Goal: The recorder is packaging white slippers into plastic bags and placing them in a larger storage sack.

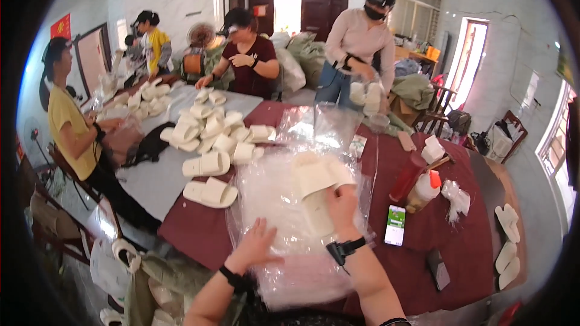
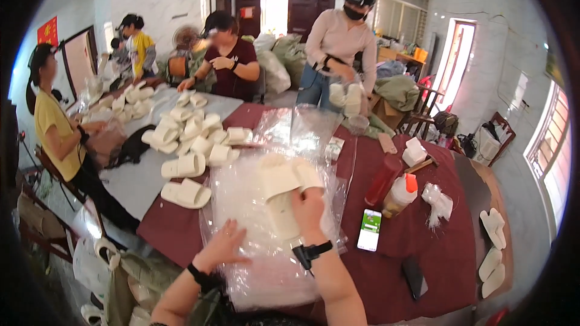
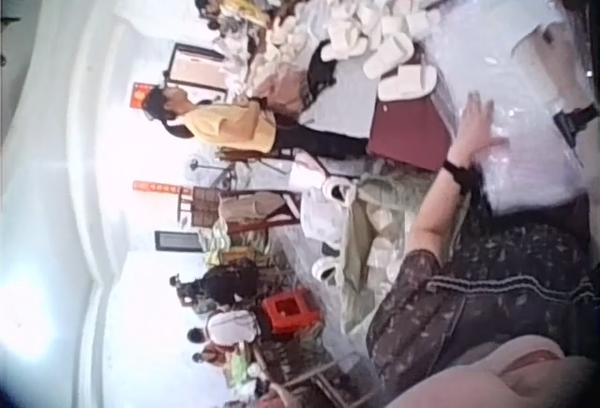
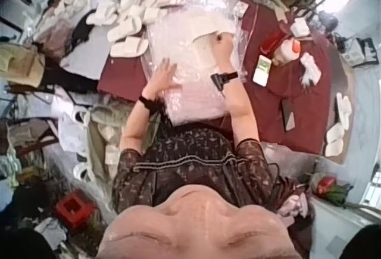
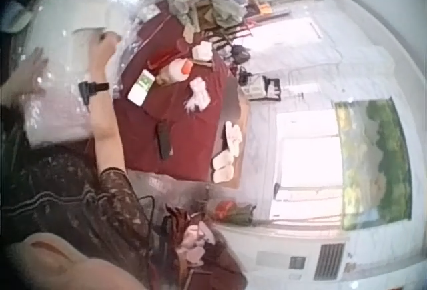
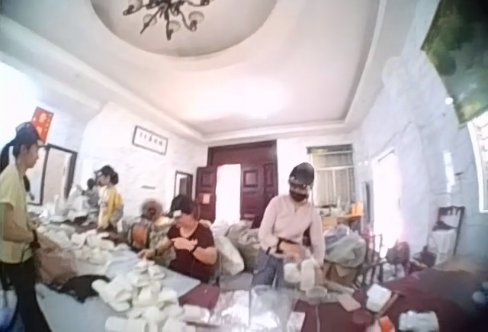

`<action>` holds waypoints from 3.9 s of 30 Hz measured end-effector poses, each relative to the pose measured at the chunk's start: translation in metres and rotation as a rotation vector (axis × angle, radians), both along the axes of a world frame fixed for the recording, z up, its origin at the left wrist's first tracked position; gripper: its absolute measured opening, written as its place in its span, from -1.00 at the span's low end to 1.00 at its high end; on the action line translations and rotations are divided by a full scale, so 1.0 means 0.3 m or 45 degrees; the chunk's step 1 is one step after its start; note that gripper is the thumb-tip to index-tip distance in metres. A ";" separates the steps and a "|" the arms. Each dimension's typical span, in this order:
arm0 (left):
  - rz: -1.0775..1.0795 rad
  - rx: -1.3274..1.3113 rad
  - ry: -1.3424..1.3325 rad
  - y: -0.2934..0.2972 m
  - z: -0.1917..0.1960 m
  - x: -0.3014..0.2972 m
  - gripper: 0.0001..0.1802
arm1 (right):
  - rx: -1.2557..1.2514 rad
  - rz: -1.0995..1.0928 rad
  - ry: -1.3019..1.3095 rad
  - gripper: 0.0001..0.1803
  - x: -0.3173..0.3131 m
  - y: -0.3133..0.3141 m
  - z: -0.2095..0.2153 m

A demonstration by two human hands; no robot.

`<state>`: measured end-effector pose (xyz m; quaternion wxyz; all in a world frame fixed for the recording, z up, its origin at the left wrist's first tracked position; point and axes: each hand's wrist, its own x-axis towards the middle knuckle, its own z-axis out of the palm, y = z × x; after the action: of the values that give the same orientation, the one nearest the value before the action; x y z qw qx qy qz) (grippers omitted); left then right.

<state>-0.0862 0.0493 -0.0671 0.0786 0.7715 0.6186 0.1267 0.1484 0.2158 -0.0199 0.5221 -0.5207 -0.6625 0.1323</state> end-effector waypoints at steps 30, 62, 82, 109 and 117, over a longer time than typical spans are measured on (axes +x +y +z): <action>0.144 -0.155 -1.062 0.110 0.032 0.118 -0.51 | -0.426 1.299 -0.154 -0.55 0.239 -0.602 0.103; -0.271 0.198 -0.349 -0.079 0.256 0.313 -0.39 | 0.016 0.529 -0.647 -0.77 0.191 -0.531 -0.037; -0.639 -0.070 -0.684 -0.134 0.242 0.284 -0.33 | 0.133 0.192 -0.620 -0.82 0.152 -0.411 -0.087; -0.926 -0.039 -0.512 -0.174 0.368 0.480 -0.47 | -0.082 0.091 -0.571 -0.63 -0.084 -0.231 -0.029; -0.726 0.099 -0.563 -0.186 0.420 0.326 -0.24 | -0.294 0.312 -0.768 -0.55 -0.135 -0.198 -0.137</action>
<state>0.0117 -0.0064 0.0590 0.2131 0.8694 0.3414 0.2868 0.1078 0.1564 -0.0610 0.2204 -0.5086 -0.8253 0.1083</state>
